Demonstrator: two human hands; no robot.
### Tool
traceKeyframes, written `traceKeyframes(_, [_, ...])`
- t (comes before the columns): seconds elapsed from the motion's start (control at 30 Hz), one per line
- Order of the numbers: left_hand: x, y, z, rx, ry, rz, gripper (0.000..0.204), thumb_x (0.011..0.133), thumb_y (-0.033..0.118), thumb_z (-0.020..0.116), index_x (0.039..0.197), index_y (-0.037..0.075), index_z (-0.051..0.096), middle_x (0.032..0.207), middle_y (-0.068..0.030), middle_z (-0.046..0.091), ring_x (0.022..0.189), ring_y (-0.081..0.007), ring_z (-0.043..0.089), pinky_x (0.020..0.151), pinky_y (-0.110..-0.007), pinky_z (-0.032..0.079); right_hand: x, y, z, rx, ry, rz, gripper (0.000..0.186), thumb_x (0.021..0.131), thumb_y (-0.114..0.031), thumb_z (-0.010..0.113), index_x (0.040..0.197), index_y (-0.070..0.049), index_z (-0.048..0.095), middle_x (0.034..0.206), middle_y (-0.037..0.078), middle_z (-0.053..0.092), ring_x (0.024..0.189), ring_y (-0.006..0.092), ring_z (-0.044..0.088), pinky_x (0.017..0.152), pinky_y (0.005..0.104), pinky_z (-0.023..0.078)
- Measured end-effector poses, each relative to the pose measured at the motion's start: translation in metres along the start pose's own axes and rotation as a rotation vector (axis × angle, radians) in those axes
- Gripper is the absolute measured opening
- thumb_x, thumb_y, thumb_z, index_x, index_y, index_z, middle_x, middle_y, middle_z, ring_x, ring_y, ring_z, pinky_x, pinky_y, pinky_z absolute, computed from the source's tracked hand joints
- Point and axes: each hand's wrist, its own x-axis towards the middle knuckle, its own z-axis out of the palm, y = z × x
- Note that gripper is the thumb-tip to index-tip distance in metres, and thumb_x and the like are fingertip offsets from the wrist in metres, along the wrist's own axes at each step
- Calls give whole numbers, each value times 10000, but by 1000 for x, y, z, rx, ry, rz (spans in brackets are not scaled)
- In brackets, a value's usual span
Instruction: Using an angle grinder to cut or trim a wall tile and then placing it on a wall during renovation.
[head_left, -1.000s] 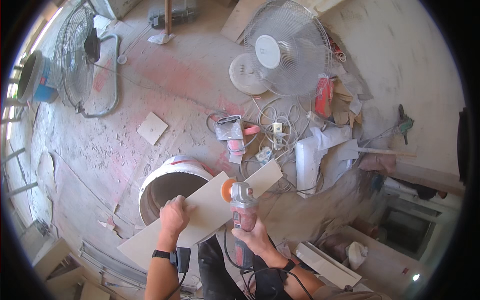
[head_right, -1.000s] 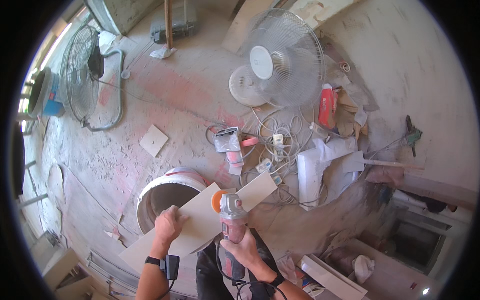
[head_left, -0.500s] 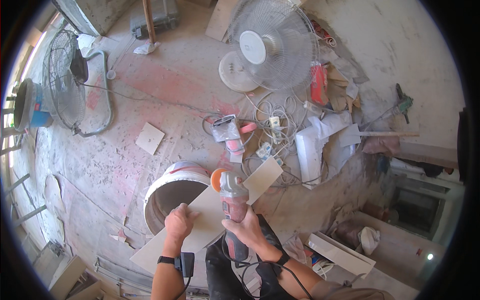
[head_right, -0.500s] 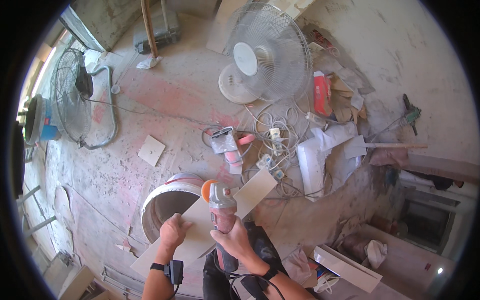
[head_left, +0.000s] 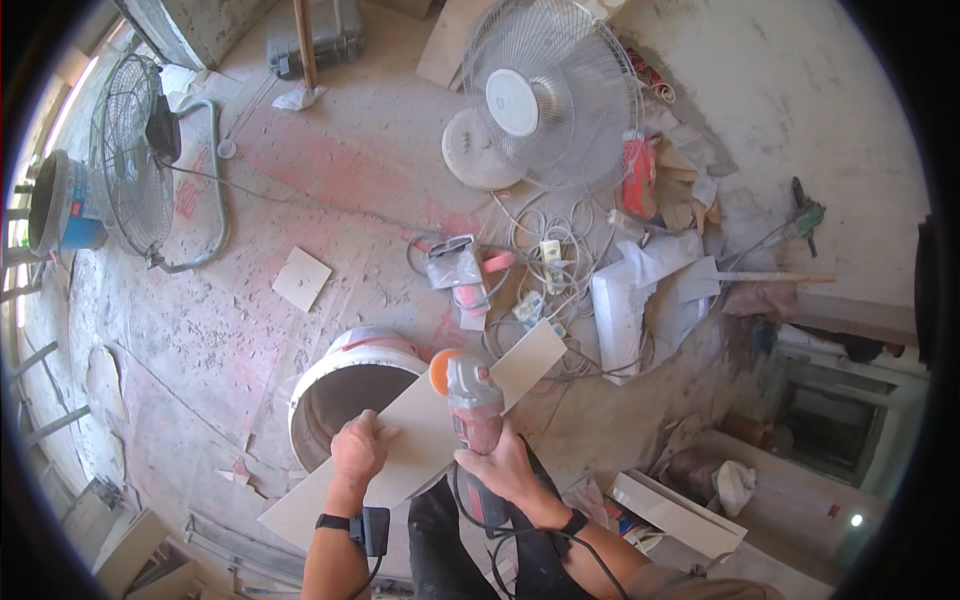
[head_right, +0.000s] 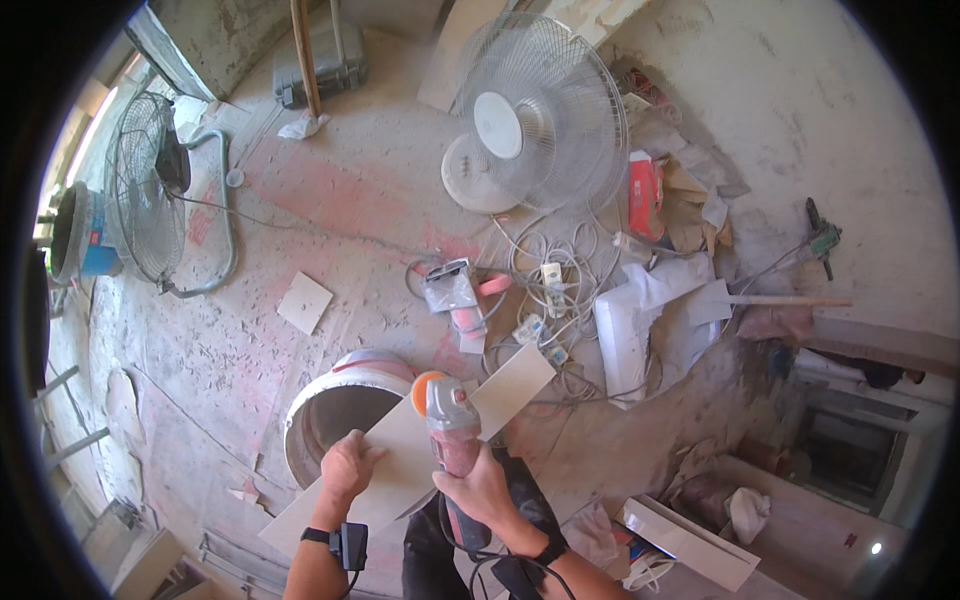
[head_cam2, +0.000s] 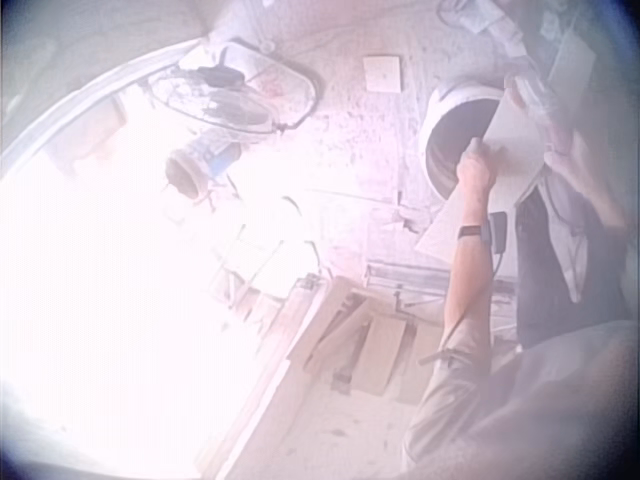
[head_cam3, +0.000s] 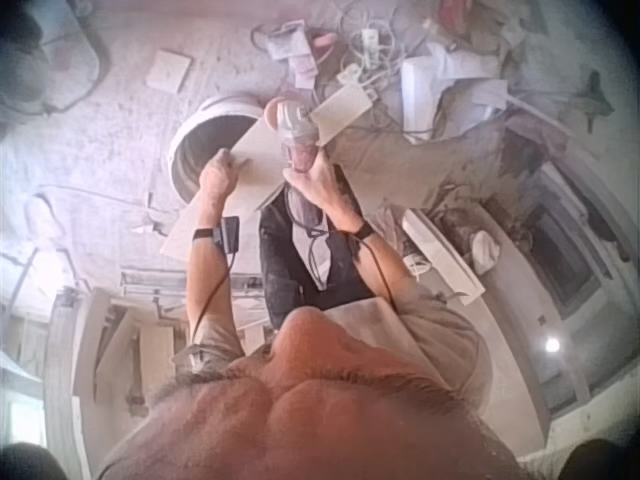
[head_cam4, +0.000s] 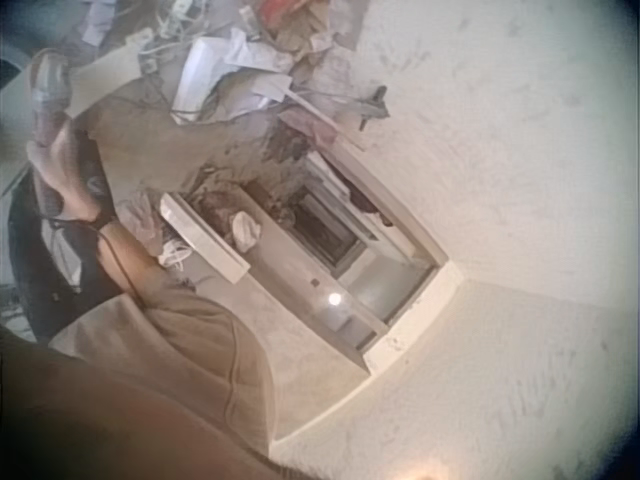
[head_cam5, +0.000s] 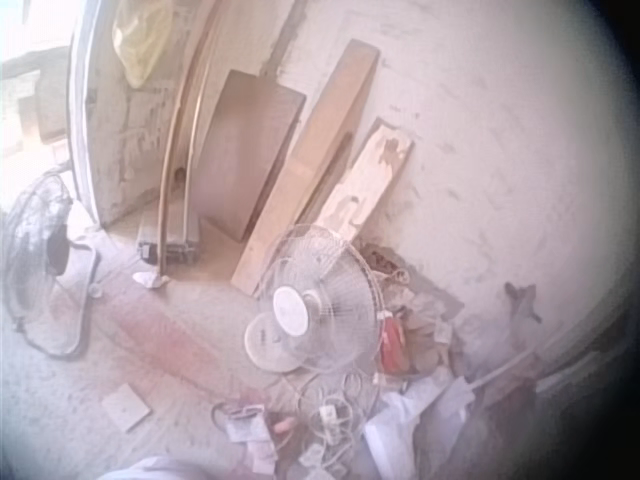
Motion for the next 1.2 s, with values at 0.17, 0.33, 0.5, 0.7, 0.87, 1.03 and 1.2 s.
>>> traceKeyframes(0.17, [0, 0, 0, -8, 16, 10, 361, 858, 361, 767, 911, 34, 623, 876, -178, 719, 893, -405, 687, 774, -510, 527, -1, 4, -3, 11, 10, -26, 701, 722, -283, 819, 1213, 109, 507, 1085, 265, 681, 1037, 370, 694, 906, 427, 534])
traceKeyframes(0.33, [1, -2, 2, -12, 11, 6, 369, 854, 365, 771, 924, 32, 628, 893, -183, 722, 904, -407, 688, 779, -507, 527, -13, 23, -9, 22, 29, -43, 705, 725, -284, 817, 1226, 106, 509, 1085, 256, 685, 1033, 353, 696, 907, 425, 534])
traceKeyframes(0.5, [-1, 1, 1, -6, 19, -3, 383, 854, 356, 782, 959, 21, 630, 904, -186, 732, 910, -405, 695, 784, -490, 530, 9, -1, -10, 77, -40, -3, 691, 732, -288, 808, 1230, 100, 527, 1055, 255, 696, 1000, 344, 708, 898, 421, 536])
traceKeyframes(0.7, [0, 0, 0, 5, 16, -25, 374, 848, 365, 777, 945, 32, 637, 908, -186, 725, 914, -412, 688, 782, -504, 529, -9, 13, -17, 111, -10, 1, 687, 727, -281, 810, 1225, 101, 530, 1076, 262, 691, 1025, 349, 702, 912, 414, 531])
traceKeyframes(0.87, [-1, 2, 2, 13, 44, -5, 376, 836, 357, 788, 949, 34, 634, 905, -186, 722, 904, -415, 686, 769, -505, 528, -3, 10, -22, 65, -47, 5, 682, 718, -267, 825, 1237, 71, 539, 1111, 221, 687, 1037, 311, 690, 930, 397, 524])
traceKeyframes(1.03, [-5, -1, 6, 28, 82, -1, 383, 831, 358, 791, 1004, 51, 642, 936, -163, 716, 934, -402, 676, 786, -517, 515, -3, -12, -41, 344, -158, -36, 553, 767, -175, 811, 1217, 30, 565, 1085, 82, 673, 989, 160, 649, 895, 329, 524])
traceKeyframes(1.2, [-12, 9, 11, 60, 171, -40, 432, 825, 382, 799, 1116, 99, 653, 1038, -117, 706, 1058, -361, 647, 859, -540, 479, -20, -18, -106, 648, -198, 214, 496, 753, -177, 807, 1171, -17, 592, 938, 72, 654, 762, 174, 680, 726, 325, 573])
